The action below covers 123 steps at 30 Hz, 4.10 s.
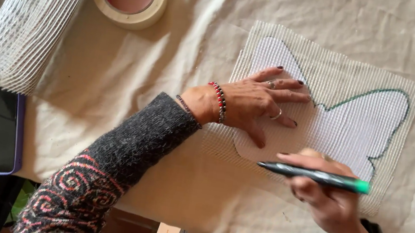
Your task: Cutting a piece of mesh and tracing a butterfly pattern onto it using a marker.
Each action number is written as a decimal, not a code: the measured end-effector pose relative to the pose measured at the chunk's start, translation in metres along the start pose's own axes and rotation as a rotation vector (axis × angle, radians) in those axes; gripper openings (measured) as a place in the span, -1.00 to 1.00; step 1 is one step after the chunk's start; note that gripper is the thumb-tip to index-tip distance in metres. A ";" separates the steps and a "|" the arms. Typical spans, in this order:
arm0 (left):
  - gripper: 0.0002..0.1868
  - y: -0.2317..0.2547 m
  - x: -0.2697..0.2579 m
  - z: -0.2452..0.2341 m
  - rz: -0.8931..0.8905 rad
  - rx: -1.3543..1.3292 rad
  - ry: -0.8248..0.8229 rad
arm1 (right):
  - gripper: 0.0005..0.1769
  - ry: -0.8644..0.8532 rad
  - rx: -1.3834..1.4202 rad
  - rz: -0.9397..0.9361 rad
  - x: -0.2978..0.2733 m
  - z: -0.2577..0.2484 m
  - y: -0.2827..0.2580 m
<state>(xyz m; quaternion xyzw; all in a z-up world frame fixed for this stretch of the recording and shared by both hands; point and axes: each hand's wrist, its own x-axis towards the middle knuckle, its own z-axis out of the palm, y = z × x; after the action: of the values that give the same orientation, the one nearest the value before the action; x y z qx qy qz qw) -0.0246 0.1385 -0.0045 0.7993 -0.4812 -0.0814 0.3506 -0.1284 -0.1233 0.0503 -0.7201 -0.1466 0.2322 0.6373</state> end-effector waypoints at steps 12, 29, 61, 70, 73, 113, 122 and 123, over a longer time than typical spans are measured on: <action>-0.31 -0.005 0.000 0.006 0.021 0.029 0.013 | -0.89 0.049 -0.348 -0.114 0.029 0.038 0.009; -0.28 -0.003 0.000 0.004 -0.012 -0.006 -0.009 | -0.91 0.022 -0.394 -0.133 0.027 0.034 0.006; -0.24 -0.001 -0.003 0.000 -0.010 -0.037 -0.013 | -0.86 0.098 -0.397 -0.070 -0.003 -0.001 0.015; -0.27 -0.001 -0.003 -0.002 0.011 -0.025 -0.009 | -0.87 0.130 -0.385 -0.082 -0.008 -0.007 0.016; -0.25 -0.001 -0.002 0.000 -0.005 -0.032 -0.017 | -0.87 0.140 -0.384 -0.081 -0.010 -0.008 0.017; -0.41 0.161 0.023 0.066 -0.688 0.773 0.105 | -0.37 -0.020 -1.094 -0.348 0.029 -0.006 -0.036; -0.42 0.177 0.051 0.072 -0.971 0.743 0.162 | -0.44 -0.180 -0.732 -0.090 0.064 -0.036 -0.051; -0.41 0.178 0.052 0.074 -0.991 0.762 0.146 | -0.38 -0.173 -0.640 -0.080 0.069 -0.035 -0.051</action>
<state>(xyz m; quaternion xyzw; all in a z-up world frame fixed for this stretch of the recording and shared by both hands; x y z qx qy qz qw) -0.1591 0.0081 0.0653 0.9997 -0.0240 -0.0023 -0.0063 -0.0469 -0.1108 0.0931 -0.8549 -0.2939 0.2092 0.3728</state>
